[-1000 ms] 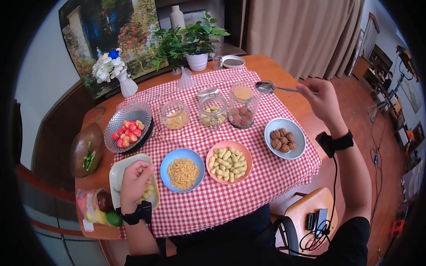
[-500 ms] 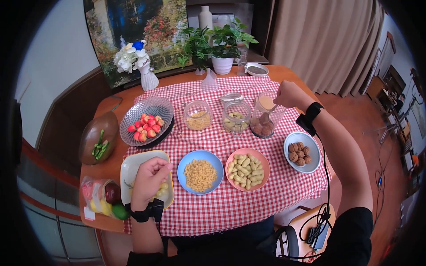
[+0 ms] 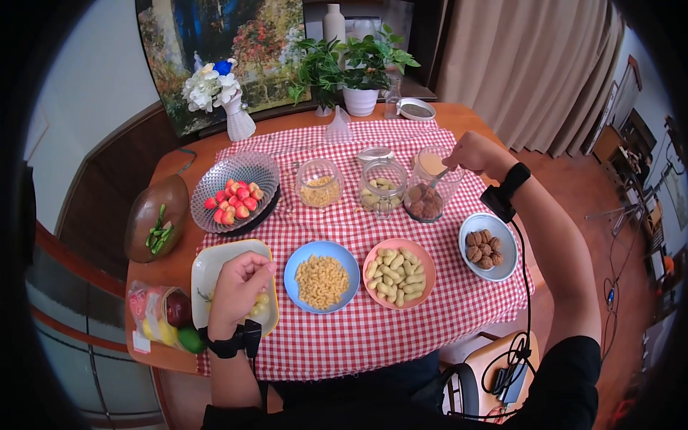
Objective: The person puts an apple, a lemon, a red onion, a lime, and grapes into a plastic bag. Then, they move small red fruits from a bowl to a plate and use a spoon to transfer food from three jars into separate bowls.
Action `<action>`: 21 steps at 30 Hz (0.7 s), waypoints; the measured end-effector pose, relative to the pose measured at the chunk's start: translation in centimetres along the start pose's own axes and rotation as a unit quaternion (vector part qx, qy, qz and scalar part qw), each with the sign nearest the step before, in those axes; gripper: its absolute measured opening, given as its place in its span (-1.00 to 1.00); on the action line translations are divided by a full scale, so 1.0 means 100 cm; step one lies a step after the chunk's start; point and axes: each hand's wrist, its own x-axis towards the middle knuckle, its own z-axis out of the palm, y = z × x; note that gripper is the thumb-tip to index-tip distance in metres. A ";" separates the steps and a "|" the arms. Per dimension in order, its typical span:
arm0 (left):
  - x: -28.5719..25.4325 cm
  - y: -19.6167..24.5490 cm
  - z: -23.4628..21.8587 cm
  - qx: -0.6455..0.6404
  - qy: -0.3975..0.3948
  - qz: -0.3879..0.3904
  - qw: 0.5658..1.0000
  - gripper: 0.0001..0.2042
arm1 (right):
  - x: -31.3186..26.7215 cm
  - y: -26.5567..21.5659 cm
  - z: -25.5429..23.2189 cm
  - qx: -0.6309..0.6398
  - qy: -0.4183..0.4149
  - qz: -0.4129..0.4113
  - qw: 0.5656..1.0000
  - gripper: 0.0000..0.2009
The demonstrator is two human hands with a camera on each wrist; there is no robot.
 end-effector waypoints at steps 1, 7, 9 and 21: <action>0.000 0.000 0.000 -0.002 0.001 -0.002 1.000 -0.88 | -0.002 0.000 -0.001 0.016 0.003 0.004 1.000 -0.74; 0.000 0.002 0.001 -0.001 -0.001 -0.003 1.000 -0.88 | -0.012 0.019 -0.014 0.135 -0.005 0.020 0.991 -0.76; 0.000 0.002 0.001 -0.002 -0.001 -0.004 1.000 -0.88 | -0.011 0.030 -0.016 0.169 -0.003 0.029 0.985 -0.76; 0.000 0.003 0.002 -0.001 0.000 -0.016 1.000 -0.89 | -0.022 0.068 -0.025 0.357 -0.048 0.062 0.931 -0.78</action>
